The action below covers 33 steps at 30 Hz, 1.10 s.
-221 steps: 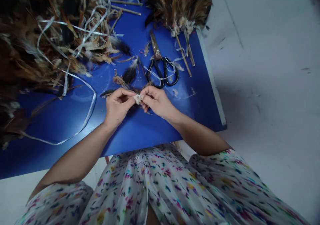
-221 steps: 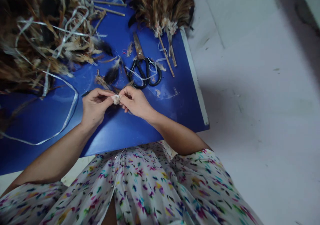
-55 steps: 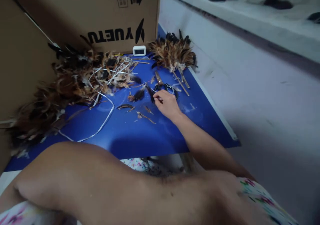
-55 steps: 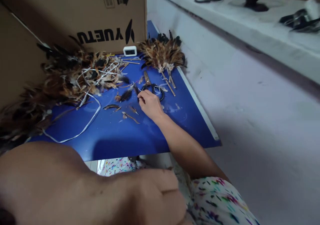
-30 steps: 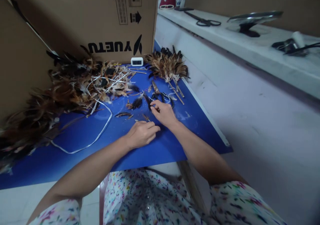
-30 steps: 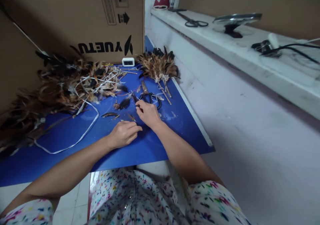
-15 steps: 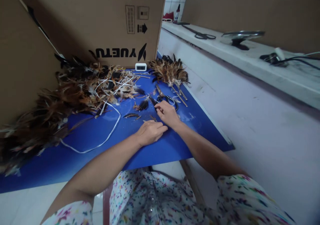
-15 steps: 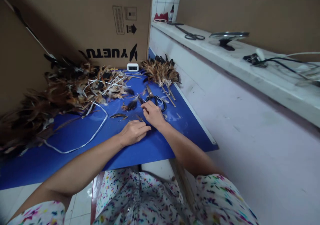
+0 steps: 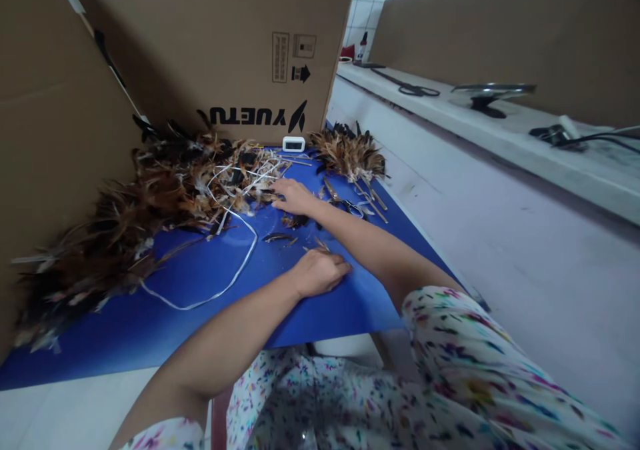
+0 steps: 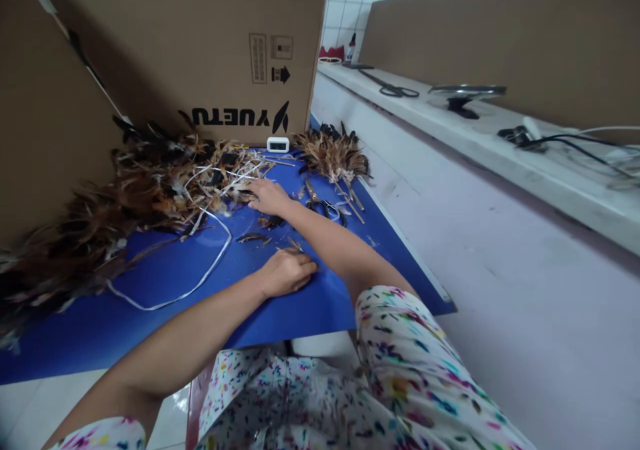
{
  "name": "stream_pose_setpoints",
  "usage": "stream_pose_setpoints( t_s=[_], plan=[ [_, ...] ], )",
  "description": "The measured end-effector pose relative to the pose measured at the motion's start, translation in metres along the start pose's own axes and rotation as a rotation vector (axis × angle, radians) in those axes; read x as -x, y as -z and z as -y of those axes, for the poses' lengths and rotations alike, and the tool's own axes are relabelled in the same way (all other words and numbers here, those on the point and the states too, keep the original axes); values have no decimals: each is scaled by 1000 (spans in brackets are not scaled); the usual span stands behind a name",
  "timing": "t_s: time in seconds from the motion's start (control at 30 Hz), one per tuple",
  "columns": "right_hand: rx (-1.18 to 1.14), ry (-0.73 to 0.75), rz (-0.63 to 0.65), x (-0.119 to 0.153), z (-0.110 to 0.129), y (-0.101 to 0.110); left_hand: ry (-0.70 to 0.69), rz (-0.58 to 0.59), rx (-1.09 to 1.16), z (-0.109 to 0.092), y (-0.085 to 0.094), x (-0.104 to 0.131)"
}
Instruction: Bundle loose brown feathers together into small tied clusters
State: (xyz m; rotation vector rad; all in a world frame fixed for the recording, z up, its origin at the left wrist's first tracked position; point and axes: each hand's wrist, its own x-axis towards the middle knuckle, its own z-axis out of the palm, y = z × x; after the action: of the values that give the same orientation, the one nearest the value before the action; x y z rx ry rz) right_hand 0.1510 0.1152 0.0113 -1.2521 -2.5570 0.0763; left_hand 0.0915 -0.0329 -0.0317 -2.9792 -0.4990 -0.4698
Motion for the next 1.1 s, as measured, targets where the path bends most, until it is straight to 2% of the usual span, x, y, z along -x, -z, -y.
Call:
stream_pose_setpoints(
  t_s=[0.13,0.27,0.53,0.7,0.77,0.9,0.97,1.1],
  plan=[
    [48,-20,49,-23,2,-15,-17,-21,31,2,-2,0],
    [91,31,11,-19,1,-23,-19,-36,51,3,-5,0],
    [6,216,-137,33,-19,-19,5,-14,14,2,-4,0],
    [46,214,-200,76,-22,-9,2,-59,27,3,-4,2],
    [72,213,-189,91,-21,-6,11,-123,41,5,-6,3],
    [128,193,-174,113,-18,-7,85,-327,67,10,-8,7],
    [124,196,-169,121,-18,-9,183,-411,48,15,-7,9],
    [76,170,-177,129,-19,-13,490,-572,43,38,2,17]
  ],
)
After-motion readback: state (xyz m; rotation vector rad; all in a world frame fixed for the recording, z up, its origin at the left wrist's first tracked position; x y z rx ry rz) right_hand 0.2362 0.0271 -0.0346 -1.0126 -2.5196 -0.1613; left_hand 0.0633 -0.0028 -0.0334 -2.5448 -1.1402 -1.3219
